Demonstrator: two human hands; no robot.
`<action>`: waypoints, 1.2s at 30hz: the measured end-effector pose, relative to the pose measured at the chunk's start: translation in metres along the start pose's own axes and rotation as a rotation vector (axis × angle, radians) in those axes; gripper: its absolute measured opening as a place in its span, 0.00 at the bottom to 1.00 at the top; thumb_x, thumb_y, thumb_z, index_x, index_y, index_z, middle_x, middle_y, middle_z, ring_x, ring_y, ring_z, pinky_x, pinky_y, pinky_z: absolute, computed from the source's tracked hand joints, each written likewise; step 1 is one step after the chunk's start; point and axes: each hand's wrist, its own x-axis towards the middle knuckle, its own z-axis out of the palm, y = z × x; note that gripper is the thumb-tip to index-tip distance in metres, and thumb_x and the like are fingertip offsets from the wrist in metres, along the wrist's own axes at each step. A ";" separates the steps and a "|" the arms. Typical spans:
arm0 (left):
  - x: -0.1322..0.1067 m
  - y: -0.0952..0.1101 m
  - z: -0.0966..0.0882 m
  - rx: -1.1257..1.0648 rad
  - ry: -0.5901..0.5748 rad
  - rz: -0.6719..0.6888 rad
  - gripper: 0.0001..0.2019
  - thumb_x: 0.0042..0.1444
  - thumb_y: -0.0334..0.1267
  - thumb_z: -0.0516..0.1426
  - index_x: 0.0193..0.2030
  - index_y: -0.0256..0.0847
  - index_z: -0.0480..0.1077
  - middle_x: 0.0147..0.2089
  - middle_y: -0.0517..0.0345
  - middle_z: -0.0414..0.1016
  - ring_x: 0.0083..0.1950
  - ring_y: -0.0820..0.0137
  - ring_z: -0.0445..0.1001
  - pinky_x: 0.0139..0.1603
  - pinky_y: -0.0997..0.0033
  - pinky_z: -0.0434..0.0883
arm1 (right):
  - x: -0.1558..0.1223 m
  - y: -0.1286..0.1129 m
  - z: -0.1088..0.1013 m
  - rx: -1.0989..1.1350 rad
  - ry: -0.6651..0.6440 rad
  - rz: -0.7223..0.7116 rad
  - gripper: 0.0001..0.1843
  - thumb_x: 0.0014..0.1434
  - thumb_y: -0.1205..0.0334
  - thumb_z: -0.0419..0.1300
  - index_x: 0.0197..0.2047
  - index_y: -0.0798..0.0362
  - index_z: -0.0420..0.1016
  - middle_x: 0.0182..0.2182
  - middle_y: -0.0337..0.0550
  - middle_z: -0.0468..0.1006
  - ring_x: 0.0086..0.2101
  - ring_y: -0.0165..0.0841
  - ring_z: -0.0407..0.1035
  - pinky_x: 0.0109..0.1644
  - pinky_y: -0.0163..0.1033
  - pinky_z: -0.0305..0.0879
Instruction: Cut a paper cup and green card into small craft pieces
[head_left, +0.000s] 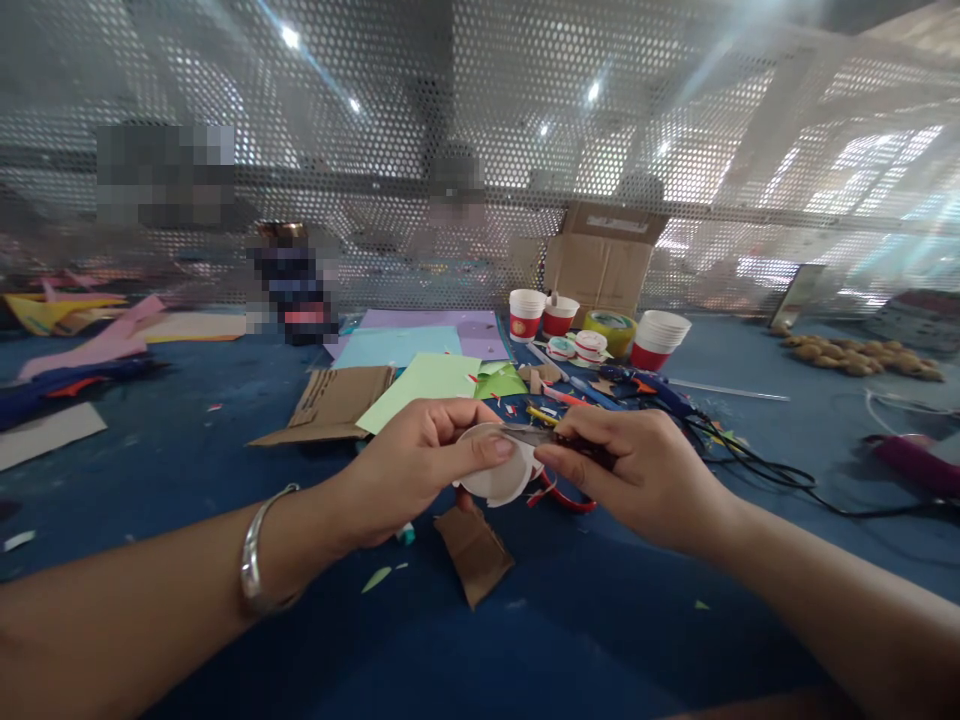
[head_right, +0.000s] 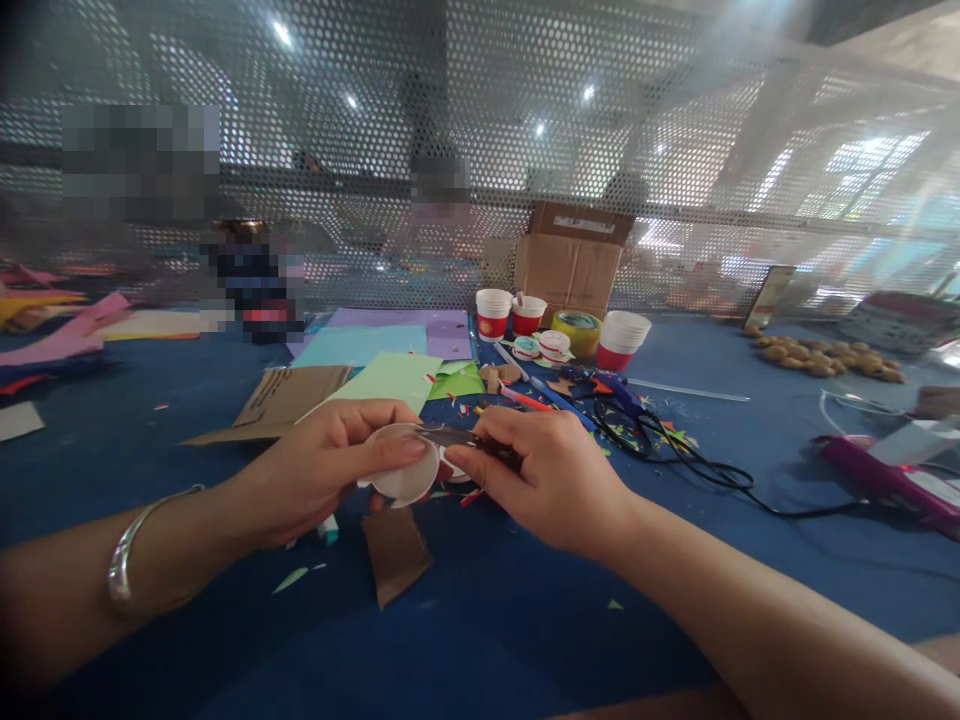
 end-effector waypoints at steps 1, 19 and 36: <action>0.000 0.000 0.000 0.002 -0.002 -0.004 0.13 0.56 0.46 0.64 0.34 0.37 0.73 0.29 0.56 0.78 0.28 0.73 0.72 0.22 0.81 0.66 | 0.000 0.000 0.000 0.001 0.000 0.000 0.19 0.67 0.54 0.57 0.26 0.54 0.65 0.19 0.32 0.63 0.21 0.23 0.53 0.24 0.30 0.51; 0.001 0.003 -0.004 -0.034 -0.098 -0.127 0.10 0.58 0.43 0.62 0.33 0.38 0.70 0.32 0.53 0.82 0.27 0.75 0.75 0.16 0.84 0.57 | -0.002 0.005 0.003 -0.132 0.016 -0.056 0.22 0.67 0.53 0.57 0.24 0.53 0.63 0.18 0.31 0.60 0.21 0.24 0.51 0.26 0.32 0.49; 0.000 0.003 0.004 0.108 -0.035 -0.172 0.12 0.54 0.44 0.63 0.35 0.36 0.74 0.31 0.54 0.79 0.27 0.74 0.71 0.17 0.83 0.59 | 0.008 0.003 0.006 0.374 -0.026 0.169 0.21 0.63 0.44 0.60 0.31 0.54 0.69 0.24 0.35 0.64 0.24 0.26 0.55 0.25 0.32 0.53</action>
